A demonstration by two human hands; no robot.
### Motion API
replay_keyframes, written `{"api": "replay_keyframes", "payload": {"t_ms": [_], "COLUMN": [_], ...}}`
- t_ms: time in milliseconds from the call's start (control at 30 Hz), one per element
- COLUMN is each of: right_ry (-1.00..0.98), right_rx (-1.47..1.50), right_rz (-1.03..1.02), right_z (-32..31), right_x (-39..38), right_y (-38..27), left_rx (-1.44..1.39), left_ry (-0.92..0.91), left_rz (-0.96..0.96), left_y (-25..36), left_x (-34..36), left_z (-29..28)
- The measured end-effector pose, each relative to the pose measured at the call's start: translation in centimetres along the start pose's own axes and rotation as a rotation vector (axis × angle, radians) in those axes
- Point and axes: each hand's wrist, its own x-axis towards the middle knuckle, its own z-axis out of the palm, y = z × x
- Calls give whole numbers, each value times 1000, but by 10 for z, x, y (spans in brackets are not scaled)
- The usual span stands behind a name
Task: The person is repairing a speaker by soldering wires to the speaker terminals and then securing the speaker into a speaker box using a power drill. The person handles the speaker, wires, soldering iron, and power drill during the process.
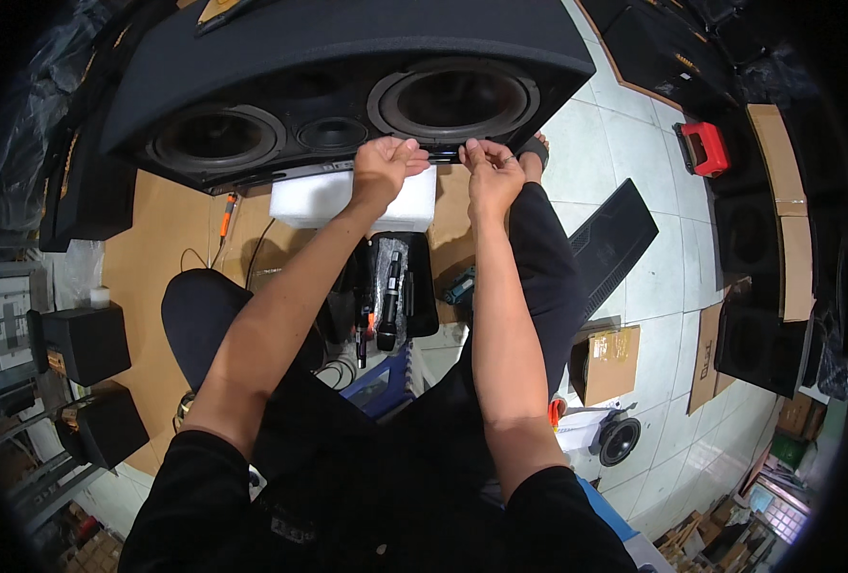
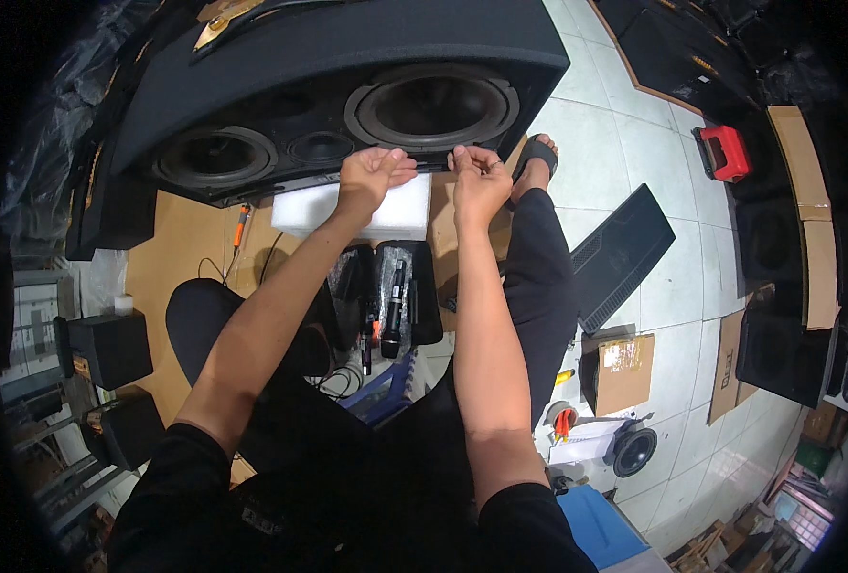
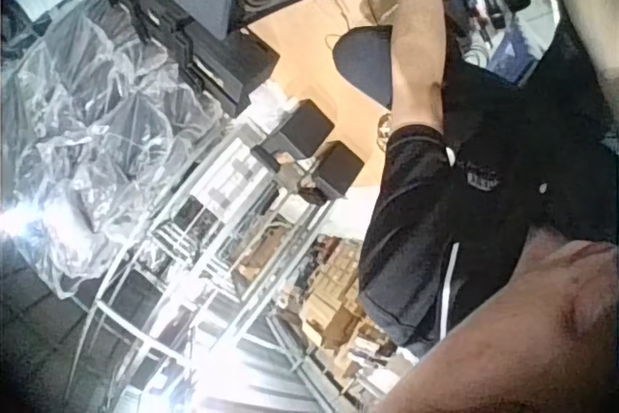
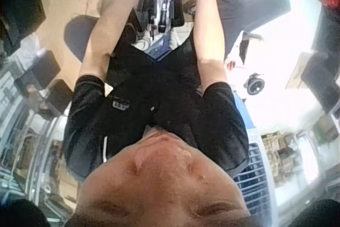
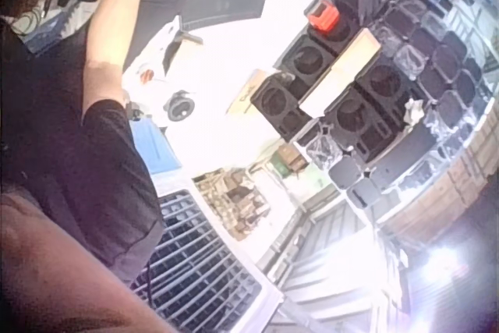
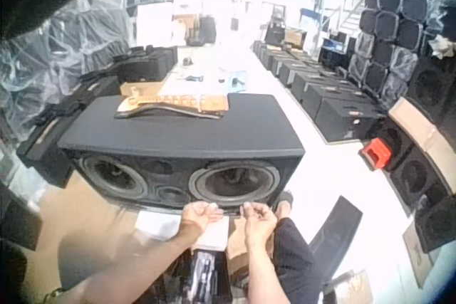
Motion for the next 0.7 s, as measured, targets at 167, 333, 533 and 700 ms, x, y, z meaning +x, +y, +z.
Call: {"api": "replay_keyframes", "payload": {"t_ms": [167,333,533,700], "right_ry": [-44,-113,-157,-337], "right_rx": [-39,-40,-75,-464], "right_rz": [52,90,40,107], "right_z": [-1,-5,-16,-79], "right_x": [2,0,8,3], "right_y": [3,-3,1,5], "left_rx": [303,284,252,325], "left_ry": [116,30,-46,-44], "left_rz": [-45,101,205,147], "left_y": [3,-4,-11,-9], "left_x": [-7,-1,4,-15], "left_z": [-1,-13,-21,-40]}}
